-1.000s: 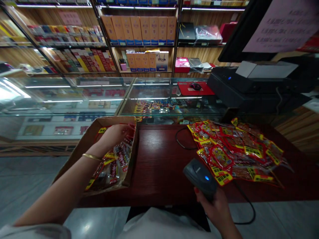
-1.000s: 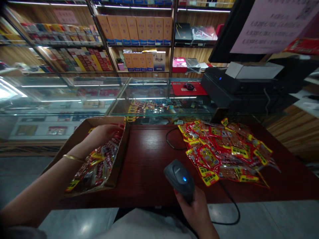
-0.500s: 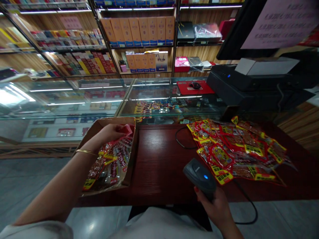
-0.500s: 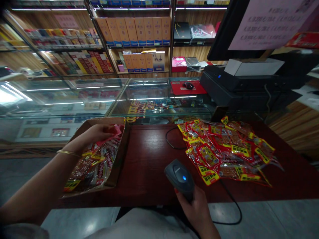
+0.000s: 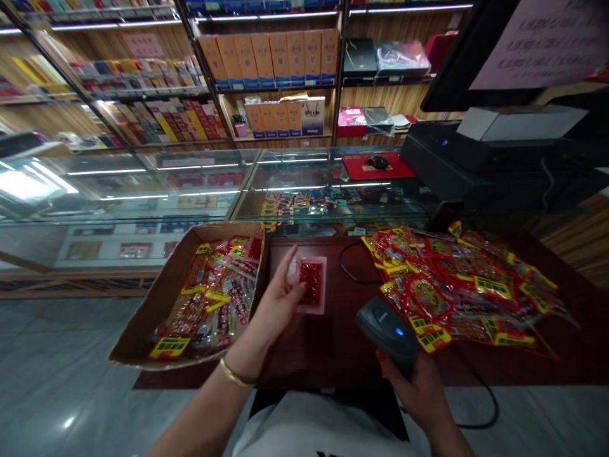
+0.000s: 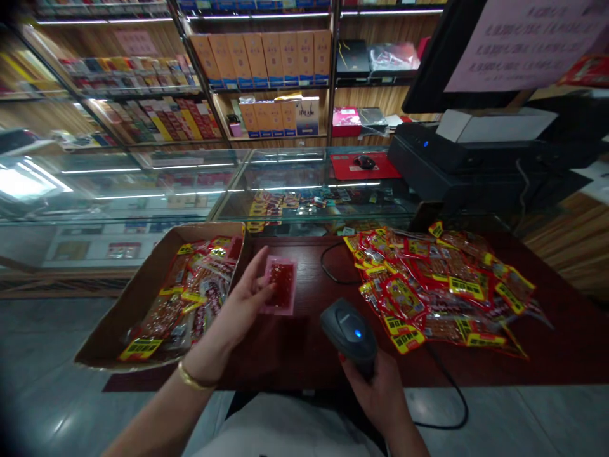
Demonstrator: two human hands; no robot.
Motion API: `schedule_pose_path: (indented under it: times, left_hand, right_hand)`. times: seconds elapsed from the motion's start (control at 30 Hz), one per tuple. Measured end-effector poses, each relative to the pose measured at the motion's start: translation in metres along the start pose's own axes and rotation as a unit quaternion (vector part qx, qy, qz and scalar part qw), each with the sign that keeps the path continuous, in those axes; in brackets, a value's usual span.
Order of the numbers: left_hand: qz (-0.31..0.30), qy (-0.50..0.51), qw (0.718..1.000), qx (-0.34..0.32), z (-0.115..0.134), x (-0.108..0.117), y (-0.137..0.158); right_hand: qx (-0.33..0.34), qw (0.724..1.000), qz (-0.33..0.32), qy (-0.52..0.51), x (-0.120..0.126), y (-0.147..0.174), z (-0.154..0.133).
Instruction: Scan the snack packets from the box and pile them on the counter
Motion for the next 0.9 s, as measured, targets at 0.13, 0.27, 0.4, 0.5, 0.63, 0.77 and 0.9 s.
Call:
schedule_pose_path:
  times: [0.13, 0.27, 0.4, 0.5, 0.63, 0.77, 0.9]
  left_hand:
    - [0.009, 0.071, 0.997, 0.043, -0.065, -0.025, -0.013]
    - [0.026, 0.081, 0.994, 0.062, -0.086, -0.022, -0.018]
    - [0.025, 0.079, 0.995, 0.064, -0.070, -0.011, -0.018]
    - [-0.064, 0.109, 0.990, 0.058, -0.056, -0.006, -0.016]
    - [-0.078, 0.036, 0.996, 0.029, -0.054, 0.001, -0.018]
    - [0.014, -0.042, 0.997, 0.058, -0.069, 0.009, -0.024]
    - [0.023, -0.019, 0.997, 0.073, -0.080, 0.012, -0.028]
  right_hand:
    - [0.006, 1.000, 0.003, 0.026, 0.010, 0.000, -0.003]
    - [-0.001, 0.999, -0.003, 0.040, 0.014, 0.008, -0.003]
    - [0.001, 0.999, -0.017, 0.045, 0.012, 0.012, 0.001]
    - [0.008, 0.999, -0.011, 0.041, 0.008, 0.010, 0.001]
    - [0.017, 0.999, 0.003, 0.041, 0.003, 0.007, 0.001]
    - [0.025, 0.999, 0.008, 0.047, 0.001, 0.006, 0.001]
    - [0.028, 0.999, -0.002, 0.042, 0.003, 0.007, -0.001]
Point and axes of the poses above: each hand's wrist, its own y-axis away from the middle knuckle, its own x-axis out of the back of the hand, z = x × y, the point moved 1 cm from there along -y, towards the middle knuckle, and after that the axes turned 4 degrees about y, right-handed, at the moved point
